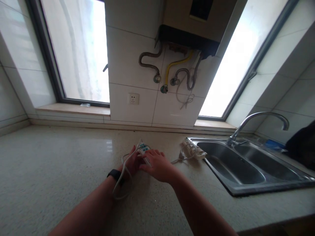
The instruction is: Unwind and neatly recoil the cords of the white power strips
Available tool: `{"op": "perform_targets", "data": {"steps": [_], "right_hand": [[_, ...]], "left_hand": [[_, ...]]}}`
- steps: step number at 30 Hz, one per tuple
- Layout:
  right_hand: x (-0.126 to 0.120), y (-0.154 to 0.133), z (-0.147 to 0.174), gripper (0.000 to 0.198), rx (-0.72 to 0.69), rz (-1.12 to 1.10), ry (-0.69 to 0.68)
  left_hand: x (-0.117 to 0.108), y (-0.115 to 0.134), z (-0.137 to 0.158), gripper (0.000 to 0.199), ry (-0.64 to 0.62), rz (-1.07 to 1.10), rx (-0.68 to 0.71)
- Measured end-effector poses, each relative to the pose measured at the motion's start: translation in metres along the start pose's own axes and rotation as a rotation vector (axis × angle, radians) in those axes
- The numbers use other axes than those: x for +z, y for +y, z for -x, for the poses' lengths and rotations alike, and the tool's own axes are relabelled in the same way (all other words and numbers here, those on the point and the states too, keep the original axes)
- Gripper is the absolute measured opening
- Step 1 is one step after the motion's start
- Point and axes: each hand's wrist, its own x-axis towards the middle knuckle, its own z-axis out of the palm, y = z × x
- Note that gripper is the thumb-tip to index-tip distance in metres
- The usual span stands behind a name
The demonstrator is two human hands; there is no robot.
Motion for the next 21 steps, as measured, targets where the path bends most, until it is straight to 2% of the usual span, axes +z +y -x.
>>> {"op": "perform_targets", "data": {"steps": [4,6,8,11,13,15,16,21], "right_hand": [[0.011,0.031,0.011,0.047,0.146,-0.135,0.081],[0.017,0.049,0.011,0.055,0.220,-0.140,0.146],[0.024,0.070,0.010,0.064,0.300,-0.135,0.164],[0.035,0.100,0.010,0.076,0.481,-0.080,0.108],[0.042,0.117,0.013,0.078,0.557,-0.025,-0.012],[0.049,0.128,0.019,0.070,0.529,0.027,-0.106],[0.051,0.132,0.022,0.064,0.495,0.047,-0.106],[0.054,0.123,0.032,0.030,0.350,0.135,0.066]], "left_hand": [[0.001,0.002,0.004,0.060,-0.051,-0.009,-0.019],[0.002,0.002,0.007,0.053,-0.070,0.014,-0.024],[0.003,0.002,0.010,0.050,-0.037,0.027,-0.029],[0.003,0.001,0.012,0.051,-0.002,0.064,-0.018],[0.006,0.002,0.014,0.048,-0.001,0.081,-0.012],[0.011,0.004,0.018,0.044,0.015,0.061,-0.021],[0.014,0.006,0.020,0.044,0.034,0.039,-0.025],[0.021,0.008,0.021,0.044,0.134,-0.055,0.049]]}}
